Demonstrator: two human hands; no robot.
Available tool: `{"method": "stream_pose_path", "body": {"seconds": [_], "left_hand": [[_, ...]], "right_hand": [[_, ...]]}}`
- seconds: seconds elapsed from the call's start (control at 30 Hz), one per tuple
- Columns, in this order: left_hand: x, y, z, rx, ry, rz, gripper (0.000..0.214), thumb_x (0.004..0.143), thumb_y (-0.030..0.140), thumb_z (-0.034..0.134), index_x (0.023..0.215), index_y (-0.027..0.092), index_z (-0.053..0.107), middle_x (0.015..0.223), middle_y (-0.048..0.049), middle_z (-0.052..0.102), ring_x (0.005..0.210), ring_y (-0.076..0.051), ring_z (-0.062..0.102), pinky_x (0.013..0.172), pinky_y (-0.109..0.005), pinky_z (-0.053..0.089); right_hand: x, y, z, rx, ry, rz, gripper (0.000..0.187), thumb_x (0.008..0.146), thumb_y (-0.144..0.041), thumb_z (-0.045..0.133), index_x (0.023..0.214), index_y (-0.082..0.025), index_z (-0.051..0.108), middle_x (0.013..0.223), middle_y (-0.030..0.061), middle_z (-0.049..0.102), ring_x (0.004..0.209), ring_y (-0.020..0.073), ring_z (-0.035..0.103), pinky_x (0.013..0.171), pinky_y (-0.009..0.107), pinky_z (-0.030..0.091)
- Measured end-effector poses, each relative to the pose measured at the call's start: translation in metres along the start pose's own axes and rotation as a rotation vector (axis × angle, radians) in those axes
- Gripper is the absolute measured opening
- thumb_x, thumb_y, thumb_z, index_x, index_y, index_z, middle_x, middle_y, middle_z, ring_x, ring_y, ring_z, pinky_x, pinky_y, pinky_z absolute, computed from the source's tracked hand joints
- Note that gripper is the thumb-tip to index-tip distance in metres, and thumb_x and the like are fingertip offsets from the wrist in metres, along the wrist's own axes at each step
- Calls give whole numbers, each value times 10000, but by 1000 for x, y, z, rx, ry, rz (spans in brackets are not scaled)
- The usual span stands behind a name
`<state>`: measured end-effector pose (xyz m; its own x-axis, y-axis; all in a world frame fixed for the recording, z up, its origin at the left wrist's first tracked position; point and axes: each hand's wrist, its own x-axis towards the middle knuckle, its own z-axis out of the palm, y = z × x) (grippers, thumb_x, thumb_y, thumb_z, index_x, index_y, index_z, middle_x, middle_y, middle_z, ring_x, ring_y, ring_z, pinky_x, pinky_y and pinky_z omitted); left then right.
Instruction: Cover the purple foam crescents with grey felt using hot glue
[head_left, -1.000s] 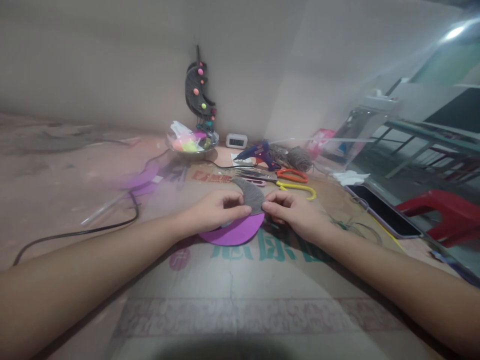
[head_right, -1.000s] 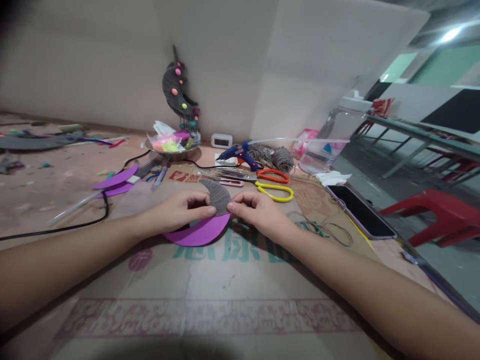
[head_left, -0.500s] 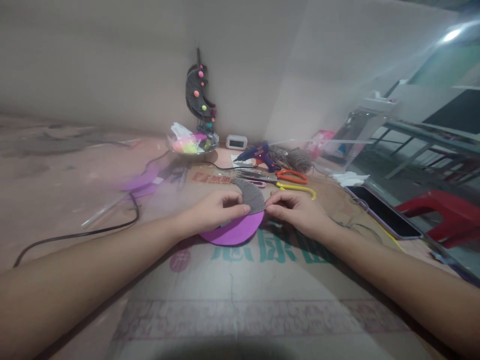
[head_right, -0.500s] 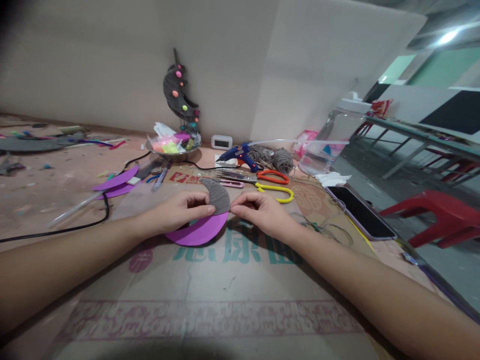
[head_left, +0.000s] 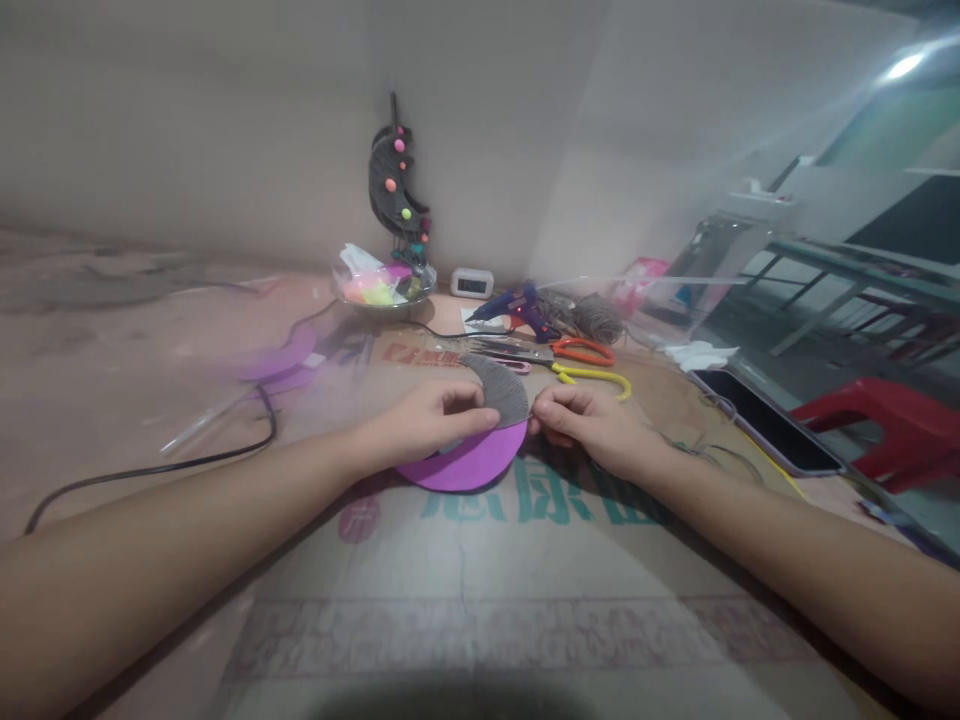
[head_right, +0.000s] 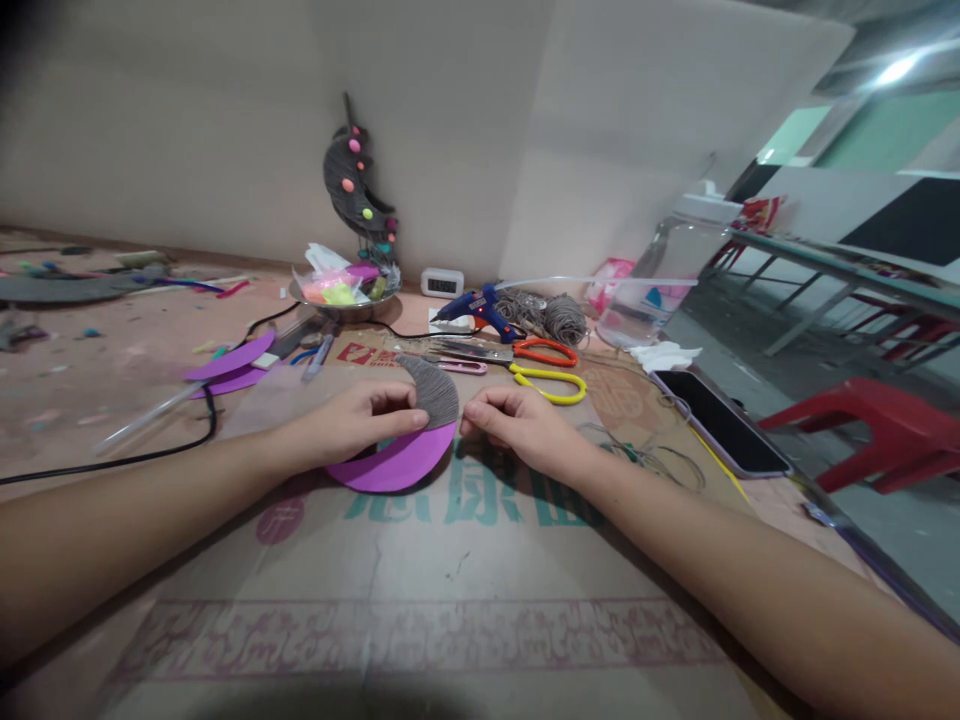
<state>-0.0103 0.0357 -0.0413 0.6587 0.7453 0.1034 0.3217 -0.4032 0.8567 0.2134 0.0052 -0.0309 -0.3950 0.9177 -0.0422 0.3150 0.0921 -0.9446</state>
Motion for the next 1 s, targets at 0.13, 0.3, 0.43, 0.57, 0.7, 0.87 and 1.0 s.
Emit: {"method": "stream_pose_path", "body": {"seconds": [0.13,0.3,0.43,0.57,0.7,0.87,1.0], "left_hand": [[0,-3,-1,-9,-49,25,349,837,487,508,724,158,532,664,27,458,632,-112,442,585,-235,353],[0,-1,-2,-31,-69,29,335,834,484,510,769,160,566,732,2,543,696,-135,500,625,-244,395],[0,0,-2,-45,-59,22,328,823,480,520,777,161,581,742,-3,567,695,-138,514,627,-249,408],[0,-1,-2,-55,-45,25,324,815,474,531,765,160,592,710,3,558,659,-131,504,607,-253,404],[0,1,-1,-47,-33,12,319,819,468,528,757,160,585,693,8,541,644,-127,488,584,-246,385],[1,1,-1,-17,33,5,345,828,457,516,655,158,514,641,24,468,594,-104,433,542,-227,337],[1,-1,0,-21,79,-20,360,837,451,507,622,164,472,603,35,422,552,-91,396,504,-218,295]], "right_hand": [[0,-2,3,-25,18,29,428,786,-577,574,699,-158,570,502,-62,396,440,63,343,417,207,270],[0,-2,6,-18,17,25,423,771,-576,589,697,-162,551,507,-67,380,435,56,325,396,198,251],[1,0,7,5,21,11,395,776,-548,597,713,-159,562,524,-61,397,450,54,334,403,193,238],[1,3,6,22,58,-7,373,781,-530,598,733,-161,572,535,-59,407,460,58,336,412,195,239],[2,1,7,21,64,-15,372,791,-526,583,717,-162,569,523,-60,395,451,63,336,417,204,261],[2,1,7,-99,144,-79,278,852,-437,528,956,-188,599,555,-49,448,446,85,399,413,216,310],[-1,0,7,-84,363,-134,247,866,-379,525,1070,-242,506,529,-76,402,437,100,403,413,216,325]]}}
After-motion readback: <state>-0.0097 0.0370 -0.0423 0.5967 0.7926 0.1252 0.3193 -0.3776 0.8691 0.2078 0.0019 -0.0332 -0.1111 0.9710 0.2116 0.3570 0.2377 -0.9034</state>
